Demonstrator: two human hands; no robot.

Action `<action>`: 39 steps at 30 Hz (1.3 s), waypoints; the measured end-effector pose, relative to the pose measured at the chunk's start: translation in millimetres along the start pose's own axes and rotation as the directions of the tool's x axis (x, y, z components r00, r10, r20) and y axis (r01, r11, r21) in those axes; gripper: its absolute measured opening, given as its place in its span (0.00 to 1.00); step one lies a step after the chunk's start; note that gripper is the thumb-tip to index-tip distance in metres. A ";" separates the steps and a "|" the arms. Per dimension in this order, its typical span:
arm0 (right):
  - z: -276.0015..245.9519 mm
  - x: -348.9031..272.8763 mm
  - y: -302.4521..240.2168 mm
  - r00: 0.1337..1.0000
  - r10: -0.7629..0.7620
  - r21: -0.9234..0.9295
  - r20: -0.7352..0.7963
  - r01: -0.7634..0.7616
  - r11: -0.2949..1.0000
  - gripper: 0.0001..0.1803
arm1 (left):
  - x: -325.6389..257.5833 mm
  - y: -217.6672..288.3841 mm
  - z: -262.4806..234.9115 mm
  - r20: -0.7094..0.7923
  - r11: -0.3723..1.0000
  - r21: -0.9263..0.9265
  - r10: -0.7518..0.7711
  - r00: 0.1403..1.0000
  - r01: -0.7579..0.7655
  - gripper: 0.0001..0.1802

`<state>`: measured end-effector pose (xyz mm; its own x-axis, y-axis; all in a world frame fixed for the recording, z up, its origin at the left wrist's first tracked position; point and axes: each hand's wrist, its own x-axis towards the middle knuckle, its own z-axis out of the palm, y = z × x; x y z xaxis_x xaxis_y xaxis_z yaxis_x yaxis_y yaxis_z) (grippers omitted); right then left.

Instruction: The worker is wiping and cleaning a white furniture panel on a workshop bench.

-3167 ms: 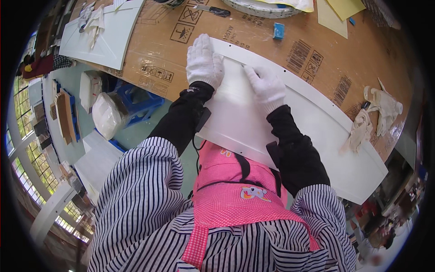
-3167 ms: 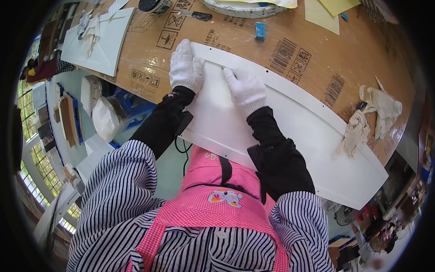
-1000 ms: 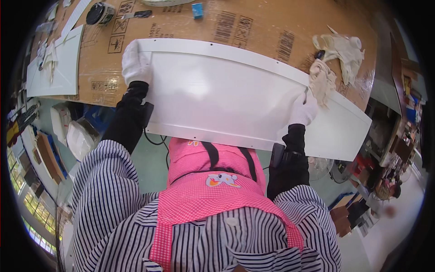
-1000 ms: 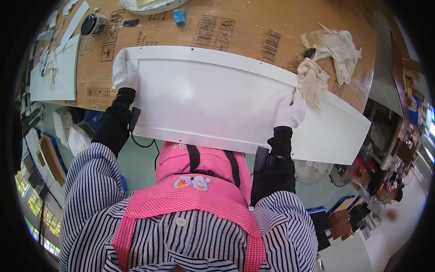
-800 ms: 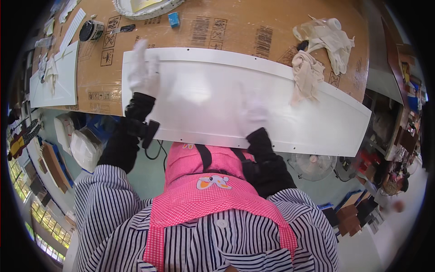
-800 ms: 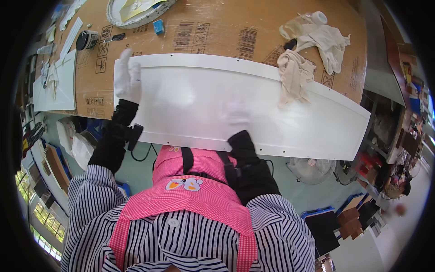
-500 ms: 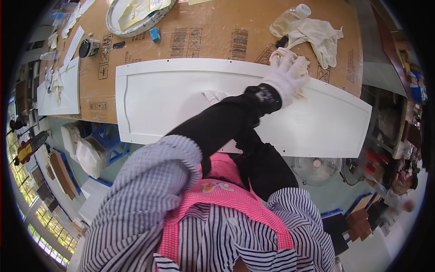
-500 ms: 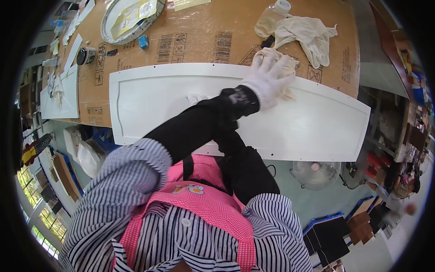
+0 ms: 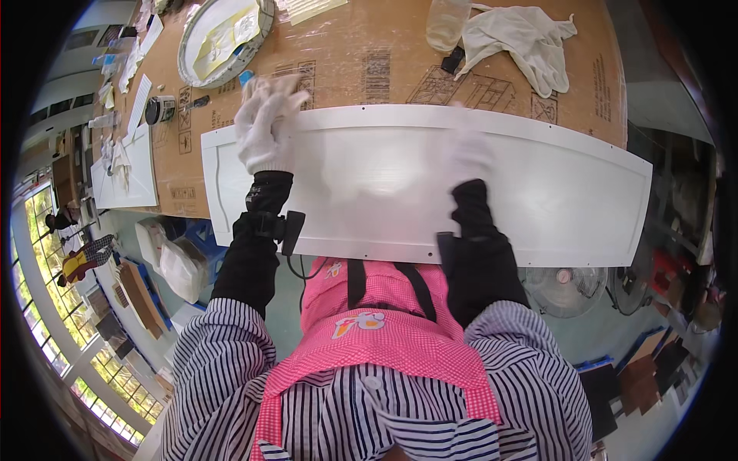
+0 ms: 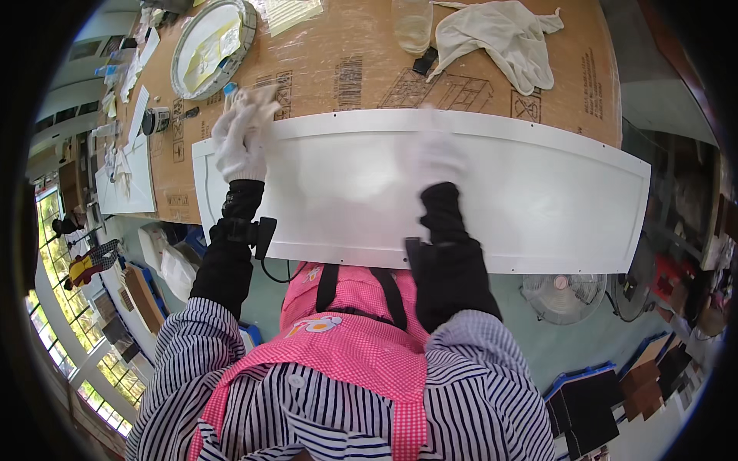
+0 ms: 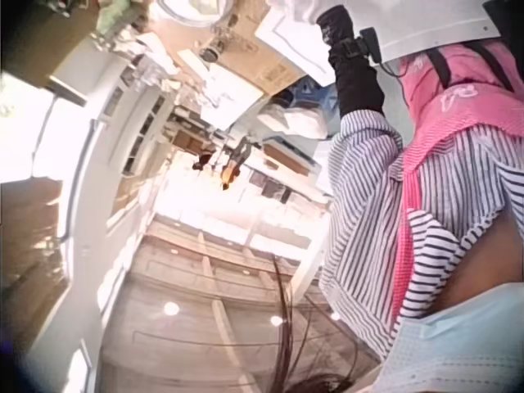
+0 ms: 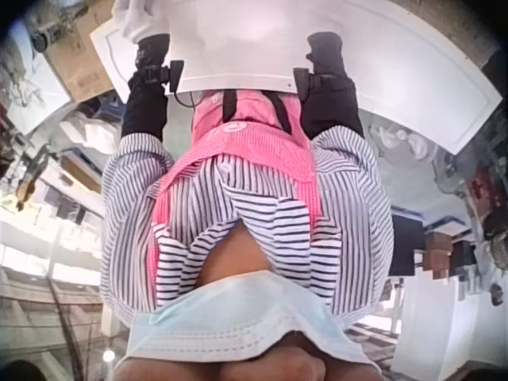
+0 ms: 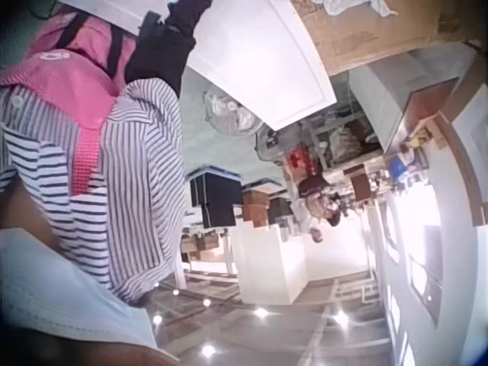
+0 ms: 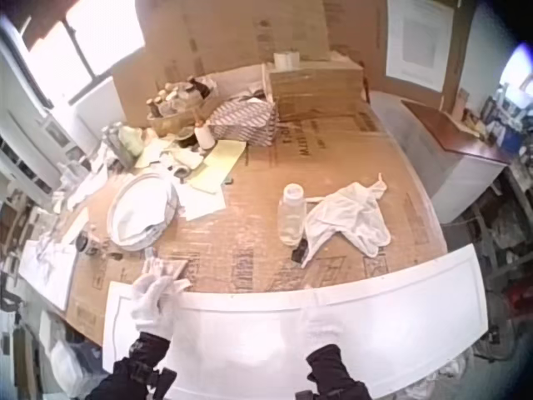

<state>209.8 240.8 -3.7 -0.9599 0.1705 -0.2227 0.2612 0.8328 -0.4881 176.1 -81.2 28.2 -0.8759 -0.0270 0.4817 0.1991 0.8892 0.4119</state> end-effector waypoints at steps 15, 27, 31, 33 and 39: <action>86.3 -15.8 -112.1 0.915 -0.356 -0.022 0.190 0.367 0.930 0.22 | -53.8 22.0 68.0 0.089 0.933 0.343 -0.146 0.985 0.107 0.22; -87.0 -23.6 234.2 0.812 0.196 -0.186 -0.550 -0.348 0.919 0.25 | -50.0 25.4 75.6 0.102 0.934 0.349 -0.122 0.987 0.079 0.21; -59.3 -28.0 191.8 0.764 0.138 -0.107 -0.630 -0.261 0.959 0.24 | -51.9 20.0 71.8 0.099 0.925 0.371 -0.125 0.987 0.080 0.21; -5.2 -53.2 154.3 0.892 -0.034 -0.167 -0.450 -0.047 0.985 0.30 | -50.0 25.4 73.9 0.092 0.924 0.377 -0.103 0.990 0.061 0.21; 45.5 -50.5 1.9 0.941 -0.333 -0.127 -0.056 0.324 0.937 0.28 | -51.1 25.0 74.5 0.079 0.931 0.354 -0.118 0.990 0.083 0.21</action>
<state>263.5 209.8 -31.8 -0.9962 -0.0874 -0.0001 -0.0792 0.9030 -0.4223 193.1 -23.5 -43.8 -0.9251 -0.0960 0.3674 -0.0431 0.9878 0.1495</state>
